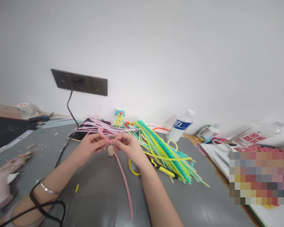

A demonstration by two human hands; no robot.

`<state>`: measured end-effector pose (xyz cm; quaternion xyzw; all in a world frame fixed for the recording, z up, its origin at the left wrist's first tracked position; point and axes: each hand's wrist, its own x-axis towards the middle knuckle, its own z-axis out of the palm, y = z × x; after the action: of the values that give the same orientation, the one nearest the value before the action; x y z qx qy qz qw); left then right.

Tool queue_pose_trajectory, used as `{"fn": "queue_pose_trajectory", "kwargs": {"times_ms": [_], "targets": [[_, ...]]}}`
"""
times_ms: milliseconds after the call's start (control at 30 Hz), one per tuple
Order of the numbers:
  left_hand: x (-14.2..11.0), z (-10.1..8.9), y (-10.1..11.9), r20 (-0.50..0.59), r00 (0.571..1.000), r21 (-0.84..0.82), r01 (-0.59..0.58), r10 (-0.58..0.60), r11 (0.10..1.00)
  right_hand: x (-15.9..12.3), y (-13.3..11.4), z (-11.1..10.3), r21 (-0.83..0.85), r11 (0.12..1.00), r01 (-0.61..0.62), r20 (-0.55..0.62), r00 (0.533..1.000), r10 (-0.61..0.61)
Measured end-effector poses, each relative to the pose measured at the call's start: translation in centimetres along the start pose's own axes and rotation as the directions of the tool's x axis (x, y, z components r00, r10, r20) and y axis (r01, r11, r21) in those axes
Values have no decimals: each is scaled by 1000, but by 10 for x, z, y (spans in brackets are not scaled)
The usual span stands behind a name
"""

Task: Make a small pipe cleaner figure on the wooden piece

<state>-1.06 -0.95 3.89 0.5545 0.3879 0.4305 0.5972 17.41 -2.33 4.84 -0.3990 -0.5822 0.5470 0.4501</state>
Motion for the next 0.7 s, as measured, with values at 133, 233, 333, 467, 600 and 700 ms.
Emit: {"fn": "queue_pose_trajectory", "kwargs": {"times_ms": [133, 233, 333, 467, 600, 700], "targets": [[-1, 1, -3, 36, 999, 37, -24, 23, 999, -1, -4, 1, -47, 999, 9, 43, 999, -7], [0, -7, -2, 160, 984, 135, -96, 74, 986, -5, -8, 2, -90, 996, -5, 107, 994, 14], [1, -17, 4, 244, 967, 220, -127, 71, 967, -8, -10, 2, -115, 991, -63, 169, 982, 82], [1, -22, 8, 327, 945, 329, -121, 8, 937, -10, -8, -1, -127, 983, -136, 283, 944, 168], [3, -19, 2, 254, 967, 297, -98, 20, 950, -8, -6, -2, -134, 987, -86, 216, 970, 114], [5, -14, -3, 51, 997, 211, -75, 66, 975, -3, -4, 3, -133, 991, 21, 15, 1000, -19]]}}
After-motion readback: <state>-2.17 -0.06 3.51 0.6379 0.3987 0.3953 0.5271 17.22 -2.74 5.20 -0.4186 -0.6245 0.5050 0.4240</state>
